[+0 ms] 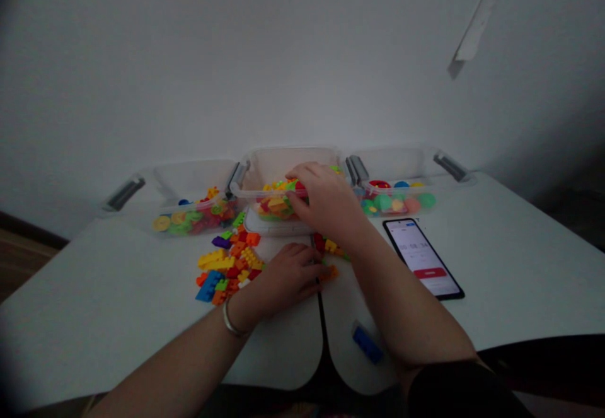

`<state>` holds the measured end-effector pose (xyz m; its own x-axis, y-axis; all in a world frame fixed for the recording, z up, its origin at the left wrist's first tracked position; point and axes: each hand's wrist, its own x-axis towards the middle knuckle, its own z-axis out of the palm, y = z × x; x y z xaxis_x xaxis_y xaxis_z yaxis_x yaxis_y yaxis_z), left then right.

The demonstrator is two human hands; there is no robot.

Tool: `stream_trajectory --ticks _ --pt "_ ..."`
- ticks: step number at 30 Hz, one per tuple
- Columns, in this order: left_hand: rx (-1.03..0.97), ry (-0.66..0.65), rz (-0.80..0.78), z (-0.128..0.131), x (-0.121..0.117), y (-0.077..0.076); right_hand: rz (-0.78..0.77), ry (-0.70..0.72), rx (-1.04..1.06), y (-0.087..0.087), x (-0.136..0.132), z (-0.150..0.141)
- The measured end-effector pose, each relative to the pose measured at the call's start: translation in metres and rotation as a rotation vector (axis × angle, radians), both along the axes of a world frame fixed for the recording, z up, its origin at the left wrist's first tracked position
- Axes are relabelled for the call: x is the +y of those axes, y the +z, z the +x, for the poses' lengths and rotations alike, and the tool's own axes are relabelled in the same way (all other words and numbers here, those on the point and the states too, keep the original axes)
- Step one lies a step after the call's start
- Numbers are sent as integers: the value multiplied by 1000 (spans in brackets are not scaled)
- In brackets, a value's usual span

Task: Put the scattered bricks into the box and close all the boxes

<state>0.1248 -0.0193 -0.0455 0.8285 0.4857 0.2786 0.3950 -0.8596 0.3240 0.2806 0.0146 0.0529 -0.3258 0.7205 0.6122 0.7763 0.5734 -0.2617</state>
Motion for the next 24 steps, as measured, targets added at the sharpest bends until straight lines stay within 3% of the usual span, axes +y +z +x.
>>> stream_trajectory --ticks 6,12,17,21,24 --pt "116 65 136 1 0 -2 27 55 17 2 -3 -2" --pt "72 88 32 2 1 -2 8 127 14 5 -9 -7" --pt "-159 137 -247 -1 7 -2 10 173 21 5 -11 -10" --pt "-611 289 -603 -9 20 1 -10 186 13 6 -12 -10" --pt "-953 328 -873 -13 30 4 -53 220 -31 6 -14 -10"
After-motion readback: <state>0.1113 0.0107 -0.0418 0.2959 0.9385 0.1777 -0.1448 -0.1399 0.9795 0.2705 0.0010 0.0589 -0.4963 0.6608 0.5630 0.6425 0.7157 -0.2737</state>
